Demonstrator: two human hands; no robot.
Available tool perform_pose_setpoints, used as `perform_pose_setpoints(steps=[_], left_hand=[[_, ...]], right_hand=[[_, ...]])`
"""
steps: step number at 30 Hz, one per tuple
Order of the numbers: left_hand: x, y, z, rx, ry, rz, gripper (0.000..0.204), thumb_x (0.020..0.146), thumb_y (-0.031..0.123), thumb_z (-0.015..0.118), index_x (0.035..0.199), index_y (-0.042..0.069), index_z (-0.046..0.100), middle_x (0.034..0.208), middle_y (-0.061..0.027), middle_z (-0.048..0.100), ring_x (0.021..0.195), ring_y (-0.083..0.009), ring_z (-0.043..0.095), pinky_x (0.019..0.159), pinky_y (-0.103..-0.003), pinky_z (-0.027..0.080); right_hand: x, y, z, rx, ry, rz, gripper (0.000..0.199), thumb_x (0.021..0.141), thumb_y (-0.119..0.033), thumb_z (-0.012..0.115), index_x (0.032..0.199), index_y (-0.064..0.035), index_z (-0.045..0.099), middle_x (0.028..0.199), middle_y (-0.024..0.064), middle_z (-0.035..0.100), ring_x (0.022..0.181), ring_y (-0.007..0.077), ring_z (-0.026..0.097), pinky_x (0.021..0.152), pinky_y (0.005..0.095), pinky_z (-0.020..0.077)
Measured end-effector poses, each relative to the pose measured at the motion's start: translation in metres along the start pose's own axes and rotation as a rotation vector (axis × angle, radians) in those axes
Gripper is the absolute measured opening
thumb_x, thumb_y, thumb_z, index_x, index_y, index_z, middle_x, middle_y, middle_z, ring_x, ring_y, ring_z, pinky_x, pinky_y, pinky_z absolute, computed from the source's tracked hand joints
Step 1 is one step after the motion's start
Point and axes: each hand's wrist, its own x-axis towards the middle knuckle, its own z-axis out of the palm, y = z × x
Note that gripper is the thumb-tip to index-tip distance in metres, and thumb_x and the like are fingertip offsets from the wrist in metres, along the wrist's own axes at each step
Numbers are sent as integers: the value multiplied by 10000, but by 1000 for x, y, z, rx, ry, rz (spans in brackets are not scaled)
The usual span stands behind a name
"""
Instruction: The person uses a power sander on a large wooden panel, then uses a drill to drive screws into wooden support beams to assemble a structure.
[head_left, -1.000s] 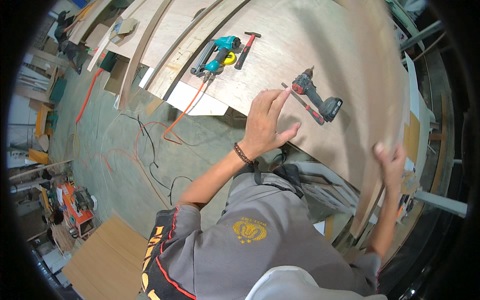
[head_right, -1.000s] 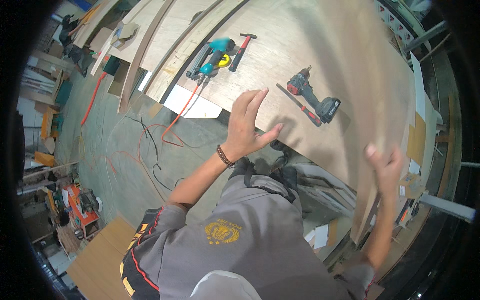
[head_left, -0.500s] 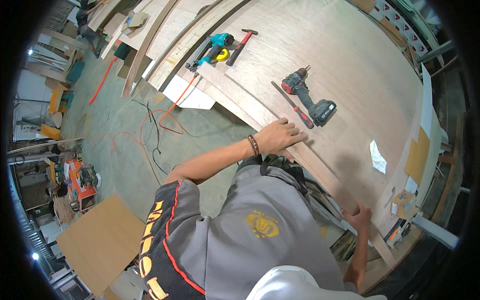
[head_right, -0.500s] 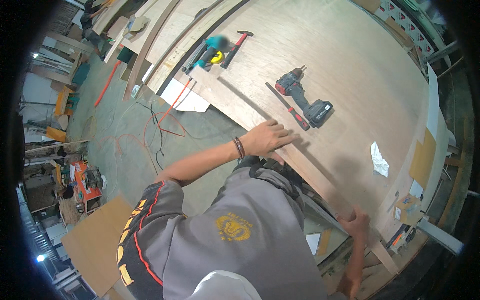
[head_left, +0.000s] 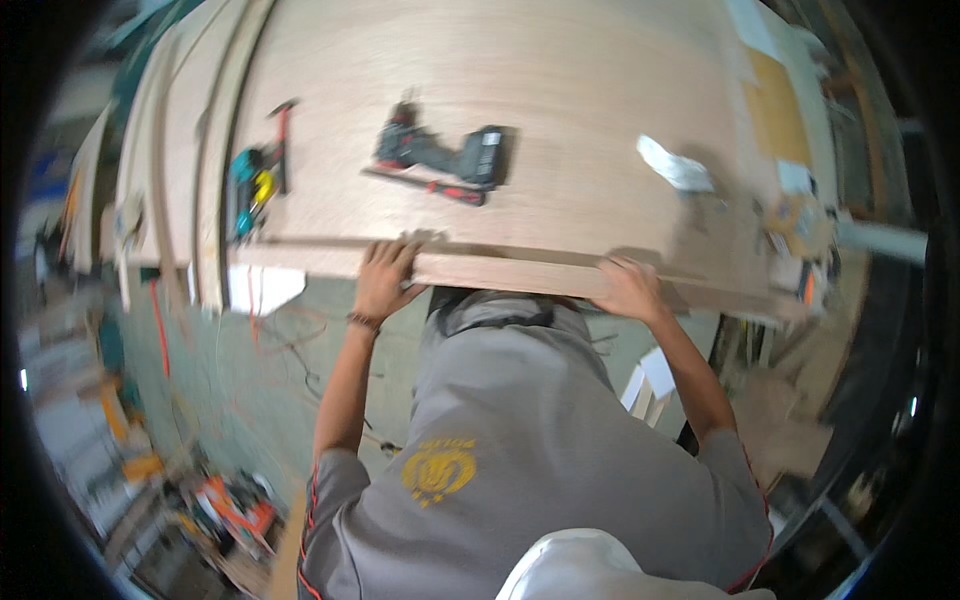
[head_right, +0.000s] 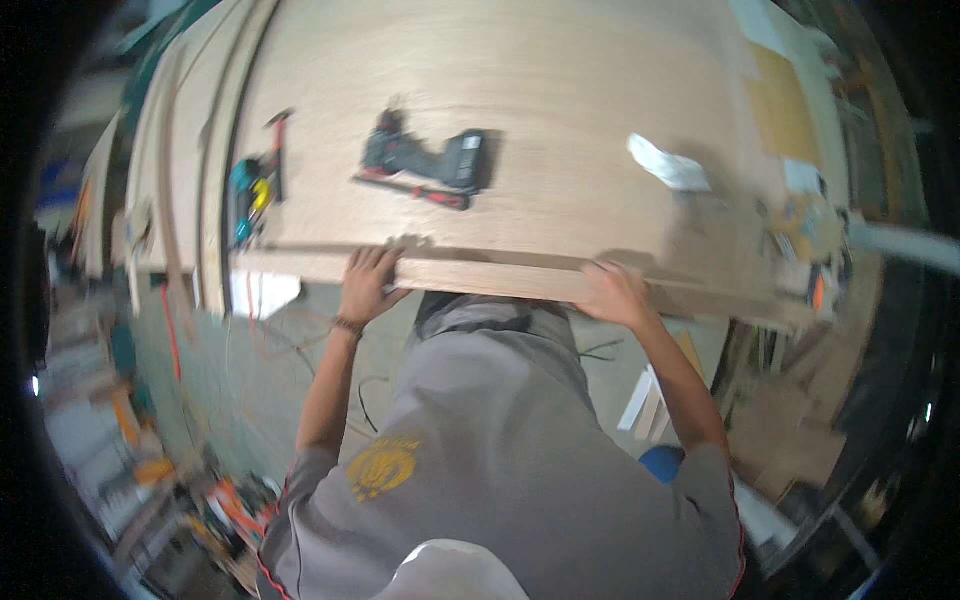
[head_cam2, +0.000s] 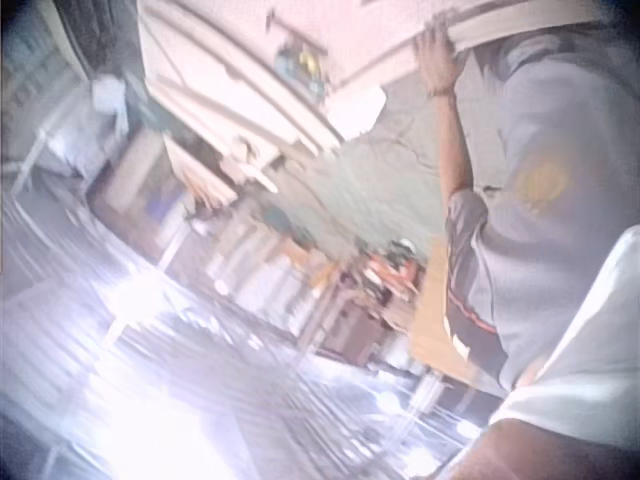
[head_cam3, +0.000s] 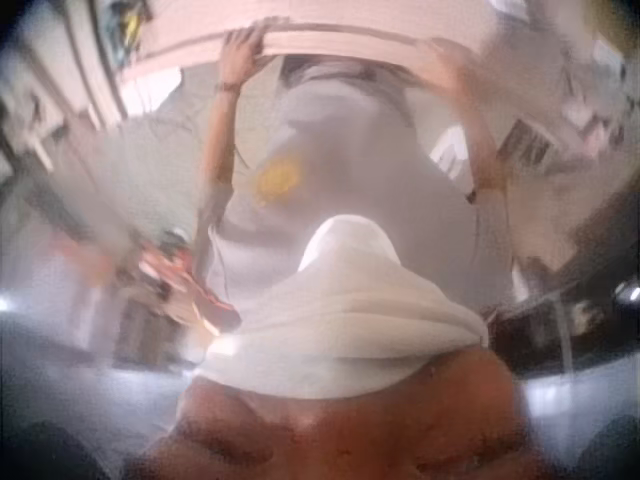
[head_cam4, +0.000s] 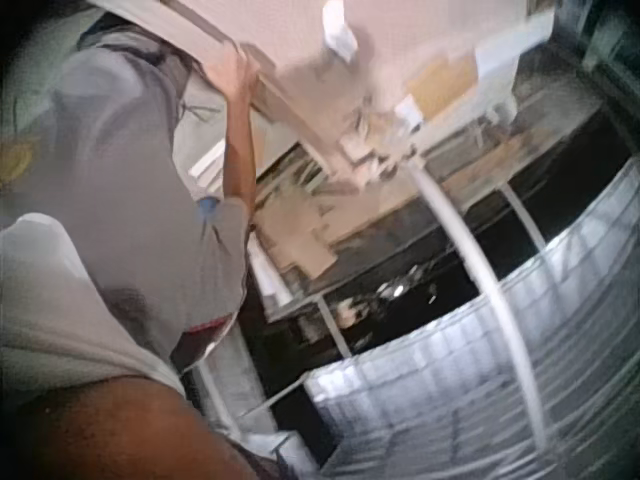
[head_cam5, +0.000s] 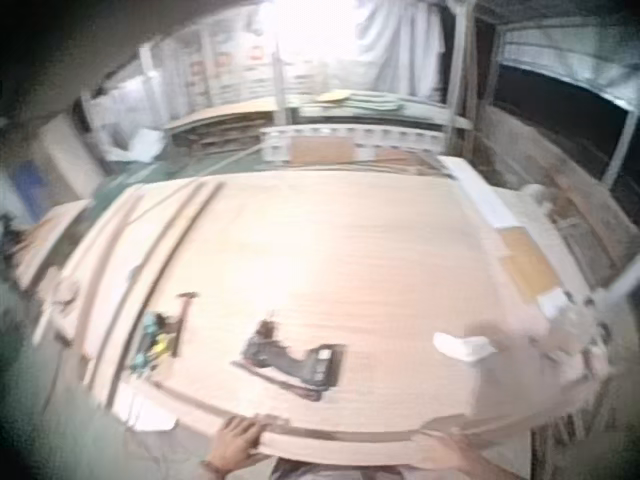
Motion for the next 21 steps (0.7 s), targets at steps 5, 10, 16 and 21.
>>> perform_pose_setpoints(steps=[5,10,16,21], left_hand=[[9,-12,11,7,-70,19,758,707,390,820,1363,94,583,1148,-100,627,1127,-315,565,1057,-478,404],[20,-21,2,-11,-171,61,820,707,490,812,1386,100,568,1093,-90,625,1079,-305,574,1044,-475,410],[34,-28,-7,-51,-271,79,863,739,605,766,1398,86,562,1170,-146,652,1107,-344,606,964,-480,476],[43,-40,-3,-250,-184,82,728,798,522,766,1344,67,606,1164,-185,668,1098,-373,626,942,-496,489]], right_hand=[[12,11,15,54,-7,93,481,706,-436,797,1066,-135,692,1105,107,678,1062,333,655,862,492,542],[17,5,17,69,-62,223,682,668,-413,860,1266,-149,668,1231,118,645,1204,333,586,1071,490,426],[13,-8,10,106,19,235,706,671,-490,875,1256,-147,679,1219,129,644,1193,339,584,1060,482,426],[30,-12,11,300,197,432,534,806,-437,800,1207,-103,688,1171,152,655,1127,371,616,982,460,497]])
